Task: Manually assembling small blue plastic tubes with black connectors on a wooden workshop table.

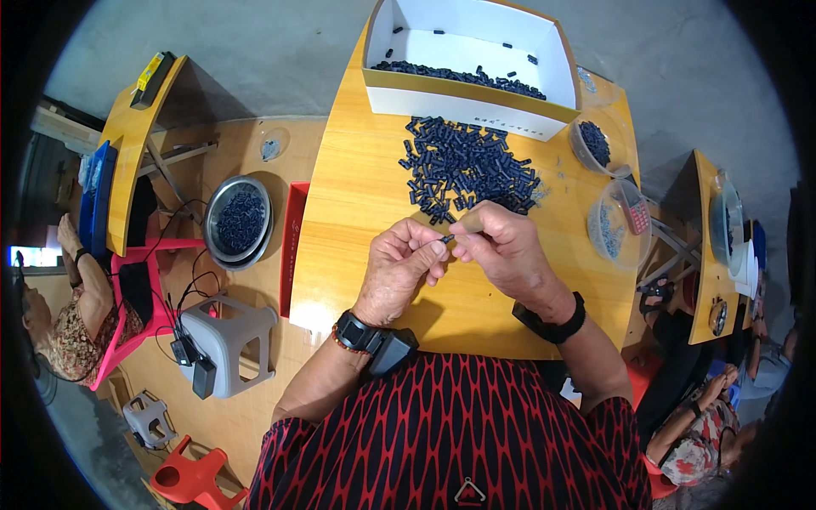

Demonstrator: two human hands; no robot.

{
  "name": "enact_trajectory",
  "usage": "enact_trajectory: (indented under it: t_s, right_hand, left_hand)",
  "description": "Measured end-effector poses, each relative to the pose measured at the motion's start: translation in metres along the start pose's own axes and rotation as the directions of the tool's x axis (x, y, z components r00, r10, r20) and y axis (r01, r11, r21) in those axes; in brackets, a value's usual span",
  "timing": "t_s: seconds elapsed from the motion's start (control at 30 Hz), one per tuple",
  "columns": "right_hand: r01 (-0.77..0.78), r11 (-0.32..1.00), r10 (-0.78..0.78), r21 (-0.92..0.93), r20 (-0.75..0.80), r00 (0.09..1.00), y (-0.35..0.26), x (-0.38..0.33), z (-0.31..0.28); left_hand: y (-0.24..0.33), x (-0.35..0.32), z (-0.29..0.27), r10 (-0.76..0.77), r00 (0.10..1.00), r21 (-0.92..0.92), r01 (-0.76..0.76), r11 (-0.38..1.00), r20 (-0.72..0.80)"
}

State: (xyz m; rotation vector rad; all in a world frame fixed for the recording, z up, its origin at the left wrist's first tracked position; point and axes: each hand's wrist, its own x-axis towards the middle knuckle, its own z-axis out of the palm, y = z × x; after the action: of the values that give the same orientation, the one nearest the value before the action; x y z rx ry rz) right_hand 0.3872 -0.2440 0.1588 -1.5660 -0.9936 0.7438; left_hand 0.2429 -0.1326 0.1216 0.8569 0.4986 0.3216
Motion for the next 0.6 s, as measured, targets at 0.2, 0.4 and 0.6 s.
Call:
enact_trajectory:
  t_s: [0.2,0.4,0.6]
  right_hand:
    - [0.202,0.944,-0.184,-0.260,0.094,0.978,-0.003,0.003,-0.005]
    - [0.291,0.875,-0.246,-0.386,0.164,0.955,-0.007,0.003,-0.010]
    - [0.309,0.874,-0.224,-0.374,0.253,0.941,-0.003,0.011,-0.013]
  left_hand:
    - [-0.001,0.001,-0.001,0.000,1.000,0.006,0.000,1.000,-0.007]
    - [0.000,0.002,0.002,-0.010,1.000,0.053,0.011,0.999,-0.004]
    - [0.000,0.002,0.001,-0.004,1.000,0.092,0.003,0.996,0.015]
